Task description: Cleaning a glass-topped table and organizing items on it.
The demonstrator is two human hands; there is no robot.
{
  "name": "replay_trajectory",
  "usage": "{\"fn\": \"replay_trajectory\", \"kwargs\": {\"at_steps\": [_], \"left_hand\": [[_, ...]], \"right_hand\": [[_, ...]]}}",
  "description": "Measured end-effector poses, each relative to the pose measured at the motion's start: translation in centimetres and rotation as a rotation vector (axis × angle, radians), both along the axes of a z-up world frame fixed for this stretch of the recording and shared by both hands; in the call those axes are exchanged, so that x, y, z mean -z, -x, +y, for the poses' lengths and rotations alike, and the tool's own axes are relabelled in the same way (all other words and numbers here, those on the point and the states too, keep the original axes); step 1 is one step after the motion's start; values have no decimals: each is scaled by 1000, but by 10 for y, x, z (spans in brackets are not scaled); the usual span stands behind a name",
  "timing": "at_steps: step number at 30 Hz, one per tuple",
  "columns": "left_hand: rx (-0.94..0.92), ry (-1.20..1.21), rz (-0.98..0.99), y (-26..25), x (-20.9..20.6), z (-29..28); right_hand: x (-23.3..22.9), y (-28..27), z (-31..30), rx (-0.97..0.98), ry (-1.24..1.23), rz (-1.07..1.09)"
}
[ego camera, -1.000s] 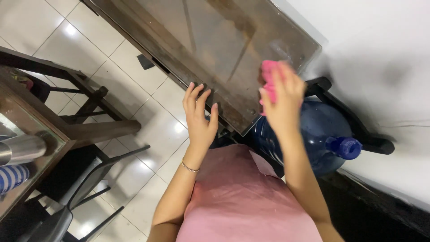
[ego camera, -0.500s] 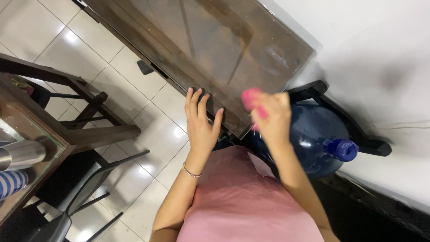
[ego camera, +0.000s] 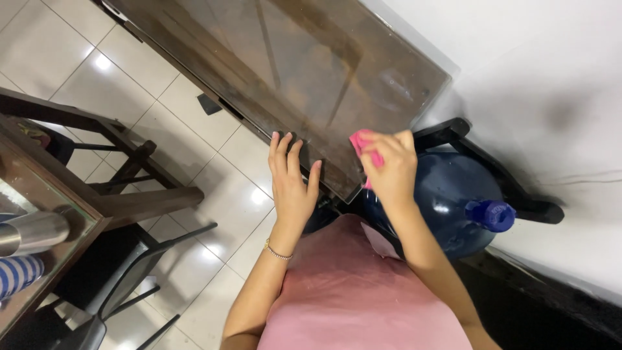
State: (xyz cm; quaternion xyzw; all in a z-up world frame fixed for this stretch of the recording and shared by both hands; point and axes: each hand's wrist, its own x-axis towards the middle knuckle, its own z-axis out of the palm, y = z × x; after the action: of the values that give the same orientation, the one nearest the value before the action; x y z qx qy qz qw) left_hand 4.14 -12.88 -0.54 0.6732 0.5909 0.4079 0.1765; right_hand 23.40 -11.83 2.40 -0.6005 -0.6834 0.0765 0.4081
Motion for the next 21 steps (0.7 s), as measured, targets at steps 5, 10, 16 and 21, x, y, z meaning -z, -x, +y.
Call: {"fn": "replay_trajectory", "kwargs": {"at_steps": [5, 10, 16, 21], "left_hand": [[3, -14, -16, 1, 6, 2], [17, -44, -12, 2, 12, 1], [14, -43, -27, 1, 11, 2], [-10, -61, 10, -2, 9, 1]], "right_hand": [[3, 0, -37, 25, 35, -38], [3, 8, -7, 60, 5, -75], [2, 14, -20, 52, -10, -64], [0, 10, -24, 3, 17, -3]]}}
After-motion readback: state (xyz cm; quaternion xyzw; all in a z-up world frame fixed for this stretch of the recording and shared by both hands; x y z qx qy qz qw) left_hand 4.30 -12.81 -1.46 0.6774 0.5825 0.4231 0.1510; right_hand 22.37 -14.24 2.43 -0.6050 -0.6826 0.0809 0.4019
